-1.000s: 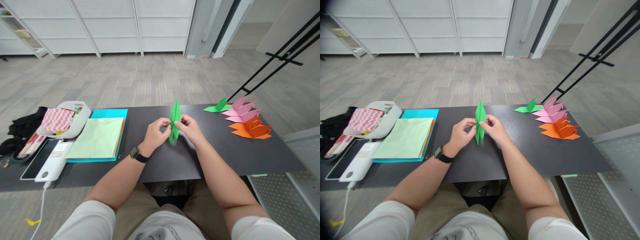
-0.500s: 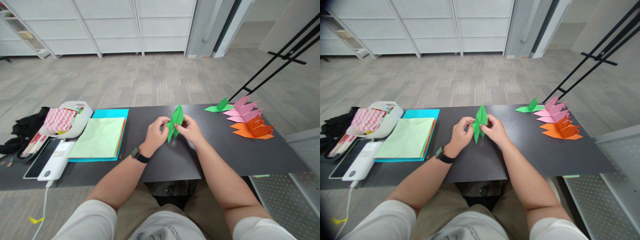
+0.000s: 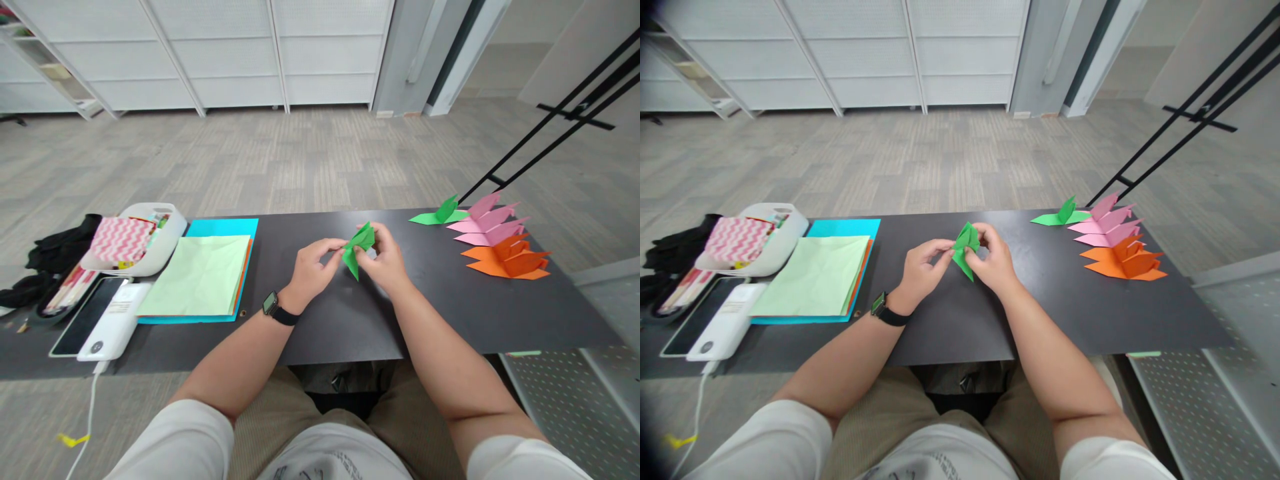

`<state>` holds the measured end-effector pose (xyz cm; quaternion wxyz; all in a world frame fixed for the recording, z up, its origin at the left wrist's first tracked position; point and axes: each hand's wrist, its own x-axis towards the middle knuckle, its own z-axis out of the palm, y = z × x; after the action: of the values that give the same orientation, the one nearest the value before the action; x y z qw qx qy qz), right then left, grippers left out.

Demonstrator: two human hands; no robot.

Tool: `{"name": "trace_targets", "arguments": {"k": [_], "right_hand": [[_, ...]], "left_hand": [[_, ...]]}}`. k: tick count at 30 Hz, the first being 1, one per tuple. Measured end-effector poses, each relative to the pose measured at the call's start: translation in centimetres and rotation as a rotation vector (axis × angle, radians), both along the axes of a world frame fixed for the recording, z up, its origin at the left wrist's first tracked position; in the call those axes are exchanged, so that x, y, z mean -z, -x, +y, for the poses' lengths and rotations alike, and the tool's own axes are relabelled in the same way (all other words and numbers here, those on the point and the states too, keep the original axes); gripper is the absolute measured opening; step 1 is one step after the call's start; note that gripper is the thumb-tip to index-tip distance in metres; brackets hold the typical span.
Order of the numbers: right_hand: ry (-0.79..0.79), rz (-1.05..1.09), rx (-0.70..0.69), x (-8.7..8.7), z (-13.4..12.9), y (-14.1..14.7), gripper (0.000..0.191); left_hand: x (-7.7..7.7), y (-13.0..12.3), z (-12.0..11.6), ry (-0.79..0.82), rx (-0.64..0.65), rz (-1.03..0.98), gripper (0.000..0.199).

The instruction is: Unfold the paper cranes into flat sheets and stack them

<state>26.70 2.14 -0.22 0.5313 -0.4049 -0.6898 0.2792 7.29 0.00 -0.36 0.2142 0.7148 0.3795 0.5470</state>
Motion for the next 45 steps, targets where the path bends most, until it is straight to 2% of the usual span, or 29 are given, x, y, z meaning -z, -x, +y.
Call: {"name": "trace_targets", "arguments": {"k": [3, 6, 14, 21, 29, 34, 37, 40, 45], "right_hand": [[-0.162, -0.056, -0.041, -0.9, -0.1, -0.6, 0.015], [-0.289, -0.098, -0.072, -1.7, -0.1, -1.1, 0.018], [-0.349, -0.195, -0.098, -1.7, -0.1, -1.2, 0.022], [-0.404, -0.192, -0.093, -1.8, -0.2, -1.2, 0.013], [-0.401, -0.209, -0.065, -1.3, -0.3, -1.0, 0.01], [-0.381, -0.197, -0.029, -1.2, -0.2, -1.1, 0.016], [-0.333, -0.177, -0.072, -1.2, -0.3, -1.2, 0.014], [-0.3, -0.145, -0.132, -1.2, -0.2, -1.2, 0.018], [-0.264, -0.14, -0.188, -1.5, 0.0, -1.2, 0.028]], "left_hand": [[-0.5, 0.0, -0.1, -0.128, 0.037, 0.032, 0.01], [-0.8, 0.1, -0.1, -0.203, 0.064, 0.043, 0.014], [-0.7, 0.1, 0.1, -0.257, 0.061, 0.034, 0.016], [-1.0, 0.0, -0.2, -0.225, 0.055, 0.023, 0.014], [-0.6, 0.3, 0.2, -0.104, 0.011, 0.004, 0.006], [-0.8, 0.4, 0.2, -0.118, 0.035, -0.001, 0.004], [-1.0, 0.4, 0.2, -0.125, 0.065, -0.005, 0.003], [-0.9, 0.5, 0.2, -0.065, 0.121, -0.023, 0.003], [0.0, 0.5, 0.6, 0.03, 0.175, -0.092, 0.008]]}}
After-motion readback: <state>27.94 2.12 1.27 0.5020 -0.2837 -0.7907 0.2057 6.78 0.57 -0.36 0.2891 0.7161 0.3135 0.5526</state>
